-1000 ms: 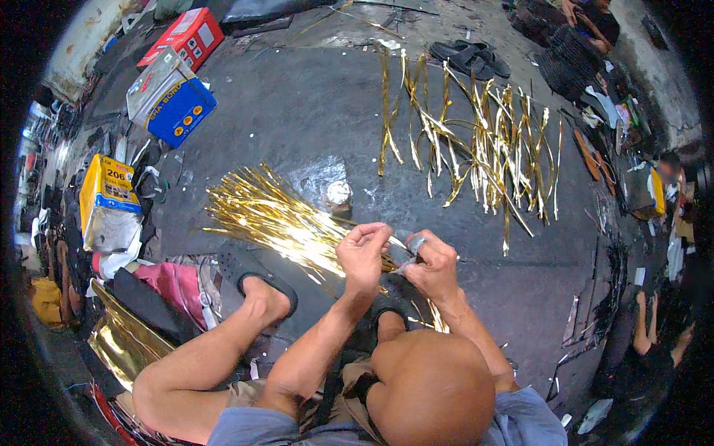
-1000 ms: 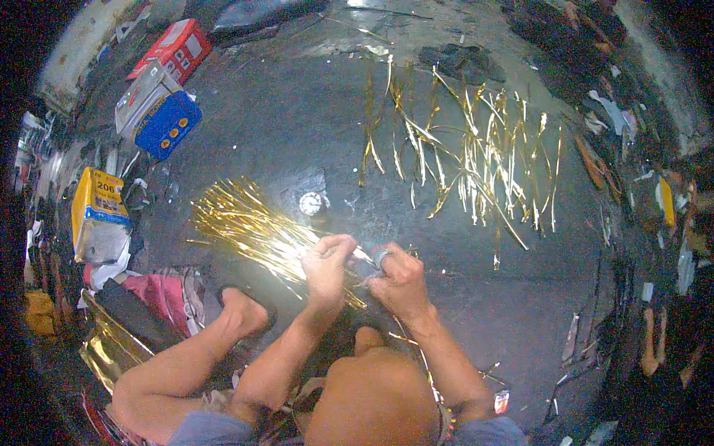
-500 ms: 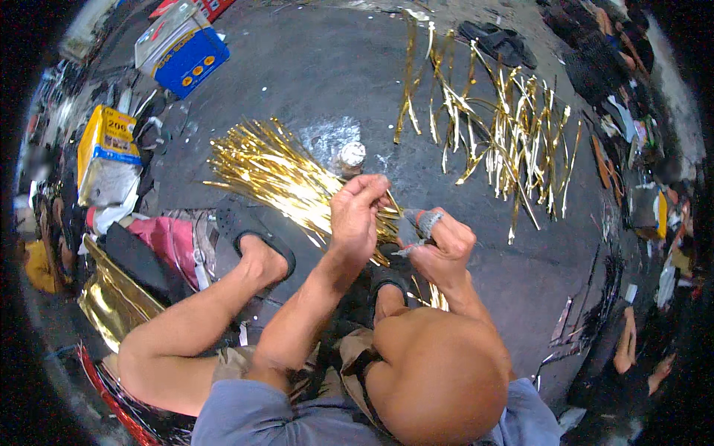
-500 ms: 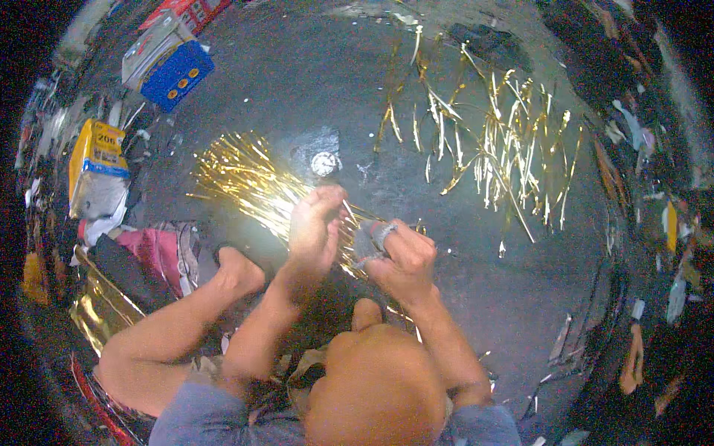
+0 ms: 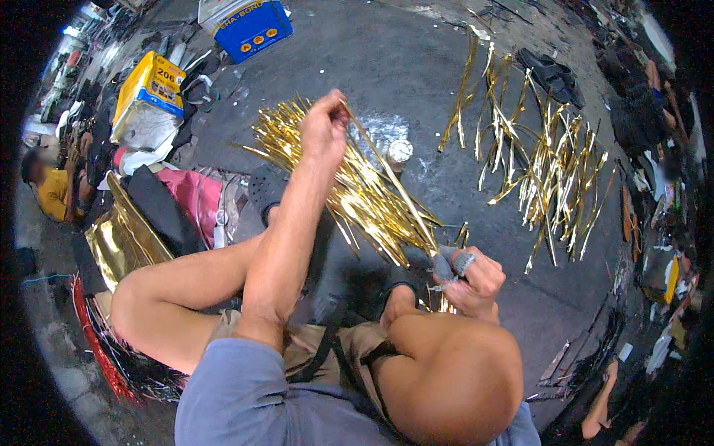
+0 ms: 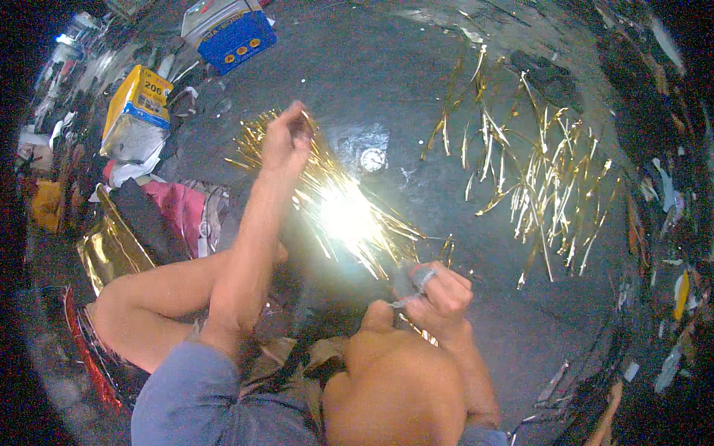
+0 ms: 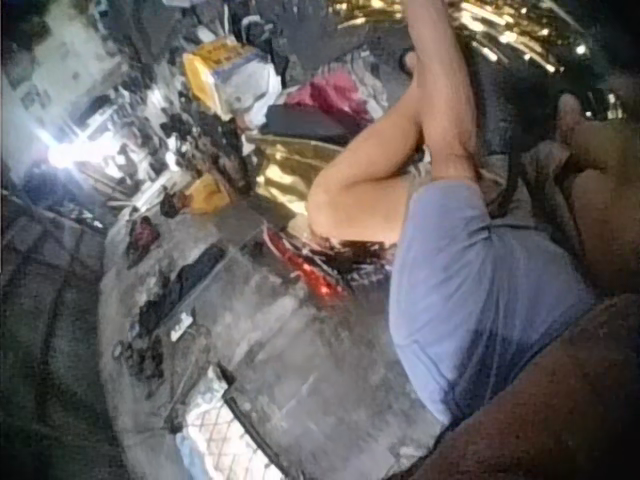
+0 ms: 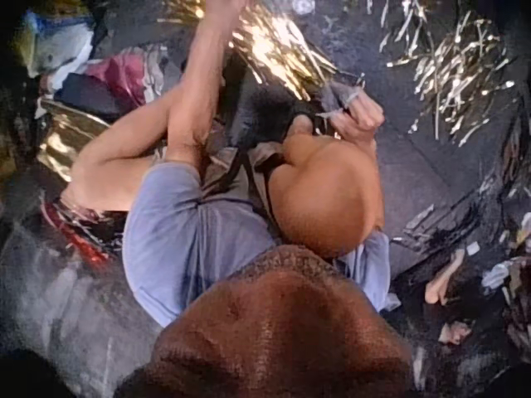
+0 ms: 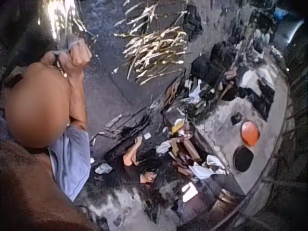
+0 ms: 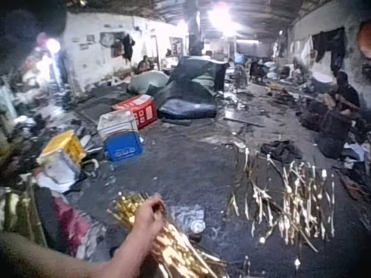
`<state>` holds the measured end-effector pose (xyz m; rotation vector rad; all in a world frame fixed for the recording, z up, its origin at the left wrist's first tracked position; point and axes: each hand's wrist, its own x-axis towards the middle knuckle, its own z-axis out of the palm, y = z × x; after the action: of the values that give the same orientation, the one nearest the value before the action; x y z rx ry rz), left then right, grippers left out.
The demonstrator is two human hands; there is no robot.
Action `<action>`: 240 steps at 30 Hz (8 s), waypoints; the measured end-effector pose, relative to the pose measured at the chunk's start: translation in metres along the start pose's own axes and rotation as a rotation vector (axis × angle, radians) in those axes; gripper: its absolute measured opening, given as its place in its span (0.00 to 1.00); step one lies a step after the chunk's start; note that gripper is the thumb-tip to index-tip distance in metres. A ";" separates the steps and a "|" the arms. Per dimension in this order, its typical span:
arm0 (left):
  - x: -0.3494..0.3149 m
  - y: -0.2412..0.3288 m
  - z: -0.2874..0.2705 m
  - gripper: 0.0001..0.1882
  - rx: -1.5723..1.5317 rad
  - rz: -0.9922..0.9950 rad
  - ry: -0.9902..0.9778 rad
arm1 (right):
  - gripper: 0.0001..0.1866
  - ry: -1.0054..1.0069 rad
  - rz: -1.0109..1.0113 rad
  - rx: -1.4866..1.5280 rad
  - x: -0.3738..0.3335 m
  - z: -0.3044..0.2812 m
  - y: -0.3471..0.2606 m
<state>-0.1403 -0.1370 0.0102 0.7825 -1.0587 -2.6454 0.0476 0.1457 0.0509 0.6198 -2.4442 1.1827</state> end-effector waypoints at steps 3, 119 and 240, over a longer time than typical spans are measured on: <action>0.033 0.020 -0.018 0.04 0.001 0.048 0.073 | 0.12 -0.042 -0.027 0.022 -0.010 -0.005 0.002; -0.254 -0.229 0.069 0.13 0.721 -0.525 -1.526 | 0.32 0.229 0.844 -0.551 -0.161 -0.143 0.018; -0.113 -0.208 0.040 0.04 0.596 -0.431 -0.369 | 0.38 0.006 1.332 -0.740 -0.327 -0.071 -0.002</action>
<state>-0.0619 0.0780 -0.0620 0.6866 -2.0439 -2.9191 0.3325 0.2765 -0.0655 -1.3724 -2.9069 0.3897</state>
